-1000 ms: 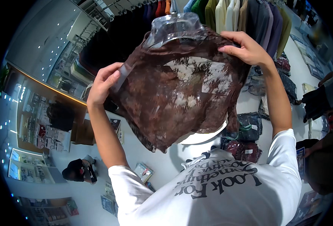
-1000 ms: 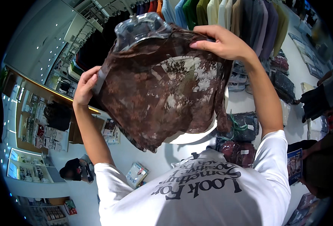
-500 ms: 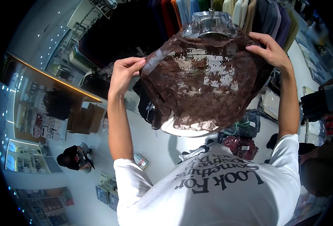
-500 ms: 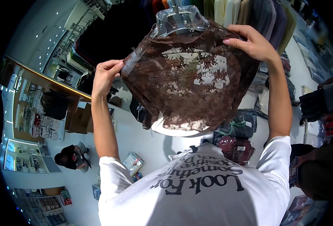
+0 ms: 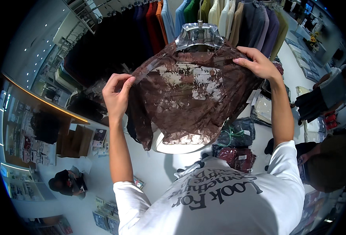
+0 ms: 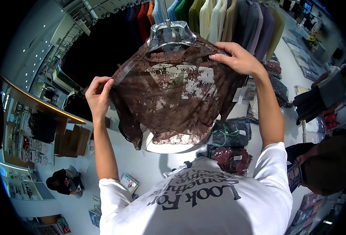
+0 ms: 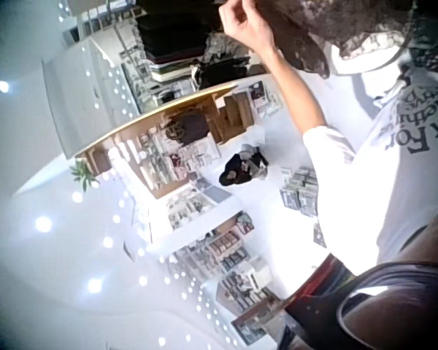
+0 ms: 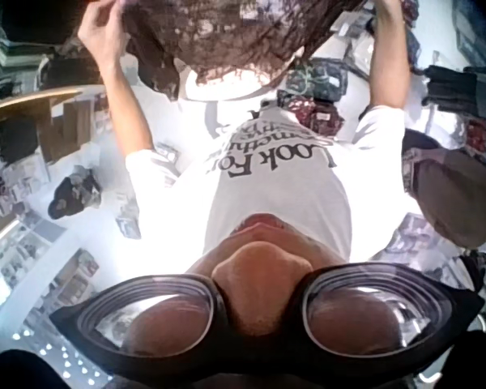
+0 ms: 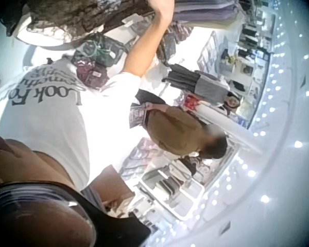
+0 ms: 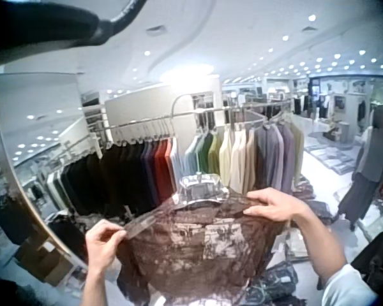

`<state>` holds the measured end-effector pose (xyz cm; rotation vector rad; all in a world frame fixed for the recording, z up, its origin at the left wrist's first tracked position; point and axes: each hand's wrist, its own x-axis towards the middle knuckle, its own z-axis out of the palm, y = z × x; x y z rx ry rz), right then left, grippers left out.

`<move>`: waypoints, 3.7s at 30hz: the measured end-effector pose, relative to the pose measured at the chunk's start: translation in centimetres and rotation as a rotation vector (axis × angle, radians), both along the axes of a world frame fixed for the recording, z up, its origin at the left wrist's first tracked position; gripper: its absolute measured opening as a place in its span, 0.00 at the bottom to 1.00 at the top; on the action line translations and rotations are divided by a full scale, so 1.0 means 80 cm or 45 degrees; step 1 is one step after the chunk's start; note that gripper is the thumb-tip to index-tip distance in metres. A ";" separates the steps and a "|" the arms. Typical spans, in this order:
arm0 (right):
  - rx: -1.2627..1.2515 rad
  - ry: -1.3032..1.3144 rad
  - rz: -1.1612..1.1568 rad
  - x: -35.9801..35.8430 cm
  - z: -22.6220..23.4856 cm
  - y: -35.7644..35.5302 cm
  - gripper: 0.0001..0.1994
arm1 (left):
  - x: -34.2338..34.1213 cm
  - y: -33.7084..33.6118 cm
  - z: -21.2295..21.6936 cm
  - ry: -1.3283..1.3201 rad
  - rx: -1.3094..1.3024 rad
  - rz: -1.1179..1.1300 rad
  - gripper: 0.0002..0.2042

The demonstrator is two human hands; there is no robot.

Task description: The person unpacks a brown patterned garment from a plastic bag, removes the packaging, and places the garment onto a clear plastic hanger. They then adjust the garment on the hanger to ensure it is properly positioned.

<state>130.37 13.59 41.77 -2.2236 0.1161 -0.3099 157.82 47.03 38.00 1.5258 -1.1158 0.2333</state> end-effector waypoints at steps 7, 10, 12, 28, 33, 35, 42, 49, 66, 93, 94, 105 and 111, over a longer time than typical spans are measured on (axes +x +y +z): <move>0.023 -0.144 -0.007 0.002 -0.013 0.008 0.16 | -0.015 -0.012 0.013 -0.397 0.087 0.193 0.19; 0.006 -0.101 0.010 0.008 -0.016 0.011 0.16 | -0.037 -0.032 0.019 -0.431 0.354 0.134 0.20; -0.065 -0.083 -0.020 0.007 -0.016 0.011 0.16 | -0.033 -0.036 0.007 -0.492 0.472 0.215 0.16; 0.263 0.121 -0.200 -0.093 -0.013 -0.023 0.11 | 0.007 -0.004 -0.012 -0.286 0.356 0.176 0.11; 0.138 -0.170 -0.283 -0.072 -0.040 0.004 0.09 | 0.006 -0.005 -0.011 -0.277 0.374 0.177 0.11; 0.139 0.024 -0.309 -0.065 -0.048 0.002 0.07 | 0.006 -0.002 -0.010 -0.288 0.388 0.200 0.11; 0.118 -0.238 -0.134 -0.082 -0.044 -0.009 0.04 | 0.007 0.016 -0.007 -0.273 0.368 0.260 0.12; 0.074 -0.434 -0.052 -0.102 -0.038 -0.026 0.07 | 0.014 0.029 -0.004 -0.232 0.291 0.235 0.12; -0.057 -0.155 0.849 0.087 -0.132 0.295 0.15 | -0.132 0.395 -0.057 -0.277 0.628 0.906 0.26; 0.600 0.142 0.291 0.277 -0.284 0.529 0.14 | 0.247 0.629 -0.197 0.601 0.451 0.700 0.09; 0.660 0.212 0.246 0.276 -0.286 0.531 0.15 | 0.271 0.627 -0.213 0.649 0.448 0.633 0.09; 0.822 0.118 -0.340 0.339 -0.366 0.601 0.19 | 0.472 0.445 -0.255 0.490 0.459 0.407 0.10; 1.212 -0.231 -0.486 0.399 -0.396 0.586 0.17 | 0.537 0.303 -0.233 0.523 0.269 0.155 0.11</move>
